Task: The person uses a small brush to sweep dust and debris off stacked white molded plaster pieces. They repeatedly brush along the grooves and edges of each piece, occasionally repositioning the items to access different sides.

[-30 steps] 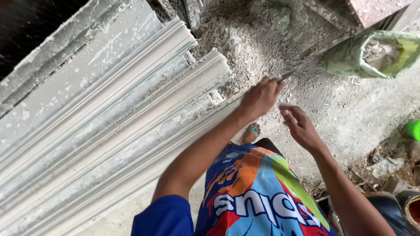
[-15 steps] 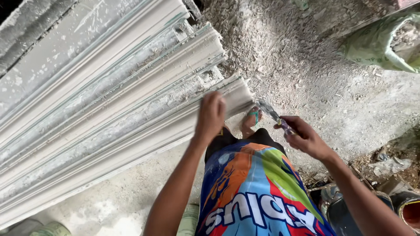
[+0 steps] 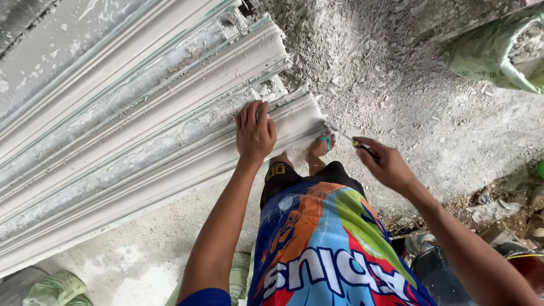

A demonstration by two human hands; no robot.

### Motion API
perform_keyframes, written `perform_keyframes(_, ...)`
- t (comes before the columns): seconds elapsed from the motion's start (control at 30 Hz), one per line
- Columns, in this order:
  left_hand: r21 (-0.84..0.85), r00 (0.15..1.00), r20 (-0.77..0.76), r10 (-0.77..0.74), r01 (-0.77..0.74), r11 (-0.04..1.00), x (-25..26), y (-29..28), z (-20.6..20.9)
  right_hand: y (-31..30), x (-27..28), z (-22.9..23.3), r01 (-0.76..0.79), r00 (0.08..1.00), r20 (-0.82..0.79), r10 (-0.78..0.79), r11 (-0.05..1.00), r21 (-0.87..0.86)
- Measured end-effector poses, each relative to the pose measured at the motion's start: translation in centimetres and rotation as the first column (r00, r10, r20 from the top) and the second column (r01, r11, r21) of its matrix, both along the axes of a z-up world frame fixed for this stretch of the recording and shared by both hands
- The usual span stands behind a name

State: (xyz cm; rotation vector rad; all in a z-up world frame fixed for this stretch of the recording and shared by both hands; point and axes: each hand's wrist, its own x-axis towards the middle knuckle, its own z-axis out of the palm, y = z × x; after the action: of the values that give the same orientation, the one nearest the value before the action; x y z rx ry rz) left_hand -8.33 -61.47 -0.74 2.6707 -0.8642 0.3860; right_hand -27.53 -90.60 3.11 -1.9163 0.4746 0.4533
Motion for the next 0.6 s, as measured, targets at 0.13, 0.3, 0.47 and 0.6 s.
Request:
perform_keyframes(0.13, 0.011, 1.000, -0.011, -0.009, 0.009, 1.000, -0.3, 0.0, 0.2, -2.5, -2.2, 1.6, 0.049, 0.995, -0.086, -0.051, 0.999, -0.025)
perform_keyframes(0.3, 0.004, 0.997, 0.076, -0.023, 0.022, 1.000, 0.2, -0.5, 1.2, 1.1, 1.6, 0.2, -0.050, 0.999, 0.014, 0.052, 0.993, -0.104)
perform_keyframes(0.47, 0.050, 1.000, 0.011, -0.022, 0.021, 0.999, 0.2, 0.1, 0.4, -3.2, 3.1, 2.4, -0.070, 0.996, -0.062, 0.064, 0.992, -0.104)
perform_keyframes(0.6, 0.075, 0.996, -0.091, 0.003, 0.004, 0.997, -0.5, 0.1, 0.2, -3.4, 3.3, 4.6, -0.182, 0.968, -0.201, 0.153, 0.974, -0.135)
